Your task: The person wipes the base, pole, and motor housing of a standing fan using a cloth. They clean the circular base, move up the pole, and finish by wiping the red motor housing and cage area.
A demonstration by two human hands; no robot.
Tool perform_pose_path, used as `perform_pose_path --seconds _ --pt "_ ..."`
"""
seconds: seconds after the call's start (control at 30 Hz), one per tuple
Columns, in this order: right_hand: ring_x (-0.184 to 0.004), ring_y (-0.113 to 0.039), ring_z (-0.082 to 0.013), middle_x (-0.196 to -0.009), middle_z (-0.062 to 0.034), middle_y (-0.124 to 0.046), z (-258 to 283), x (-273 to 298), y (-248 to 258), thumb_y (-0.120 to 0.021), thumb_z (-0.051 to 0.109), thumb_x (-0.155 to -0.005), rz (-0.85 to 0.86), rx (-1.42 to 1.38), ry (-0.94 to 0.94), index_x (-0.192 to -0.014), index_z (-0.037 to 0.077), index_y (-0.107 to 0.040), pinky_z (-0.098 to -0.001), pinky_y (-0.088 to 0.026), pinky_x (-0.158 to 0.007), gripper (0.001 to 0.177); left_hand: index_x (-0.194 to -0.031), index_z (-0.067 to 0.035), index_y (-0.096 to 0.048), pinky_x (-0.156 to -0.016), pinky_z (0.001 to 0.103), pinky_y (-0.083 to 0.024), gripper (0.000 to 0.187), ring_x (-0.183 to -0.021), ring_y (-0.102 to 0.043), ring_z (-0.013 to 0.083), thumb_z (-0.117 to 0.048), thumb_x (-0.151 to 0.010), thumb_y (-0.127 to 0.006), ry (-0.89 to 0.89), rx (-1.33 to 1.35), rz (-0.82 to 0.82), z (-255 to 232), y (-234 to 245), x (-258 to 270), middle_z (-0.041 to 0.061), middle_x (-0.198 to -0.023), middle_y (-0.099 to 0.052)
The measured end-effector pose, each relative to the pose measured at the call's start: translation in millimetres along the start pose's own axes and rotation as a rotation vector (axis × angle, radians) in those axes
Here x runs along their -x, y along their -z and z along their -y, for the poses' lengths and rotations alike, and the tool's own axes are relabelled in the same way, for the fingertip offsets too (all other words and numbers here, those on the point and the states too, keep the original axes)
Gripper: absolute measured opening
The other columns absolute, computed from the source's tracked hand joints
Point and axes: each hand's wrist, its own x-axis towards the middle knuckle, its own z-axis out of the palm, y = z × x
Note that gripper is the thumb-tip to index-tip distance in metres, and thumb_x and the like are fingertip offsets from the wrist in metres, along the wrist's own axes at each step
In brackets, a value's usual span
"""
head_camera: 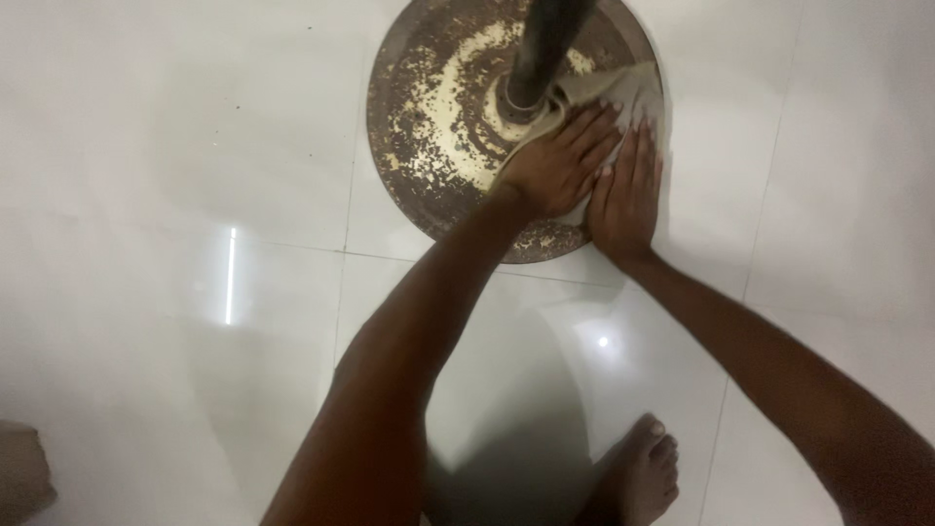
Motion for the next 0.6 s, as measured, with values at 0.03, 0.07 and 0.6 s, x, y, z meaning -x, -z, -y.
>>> perform_pose_path --seconds 0.03,0.07,0.6 --pt "-0.162 -0.015 -0.0426 -0.173 -0.0274 -0.015 -6 -4 -3 -0.025 0.025 -0.115 -0.005 -0.008 -0.005 -0.165 -0.005 -0.017 -0.0573 -0.011 -0.132 0.059 -0.164 -0.01 -0.024 -0.129 0.048 -0.013 0.063 -0.158 -0.014 0.0311 -0.044 -0.111 -0.017 0.024 -0.016 0.022 -1 -1 -7 0.015 -0.171 -0.014" --pt "-0.163 -0.014 -0.0411 -0.174 -0.0259 -0.015 -11 -9 -4 -0.024 0.026 -0.116 -0.01 -0.01 -0.008 -0.166 -0.004 -0.016 -0.0566 -0.011 -0.133 0.059 -0.164 -0.009 -0.024 -0.13 0.049 -0.012 0.064 -0.158 -0.014 0.0316 -0.044 -0.112 -0.016 0.048 -0.028 0.038 -1 -1 -14 0.016 -0.171 -0.014" --pt "-0.163 -0.014 -0.0423 -0.174 -0.0252 -0.016 -65 -61 2 -0.025 0.022 -0.117 0.042 0.042 -0.008 -0.168 0.0 -0.021 -0.0542 -0.015 -0.134 0.055 -0.164 -0.012 -0.027 -0.129 0.051 -0.006 0.063 -0.158 -0.013 0.0294 -0.043 -0.11 -0.024 0.229 -0.022 0.04 4 1 -78 0.013 -0.171 -0.017"
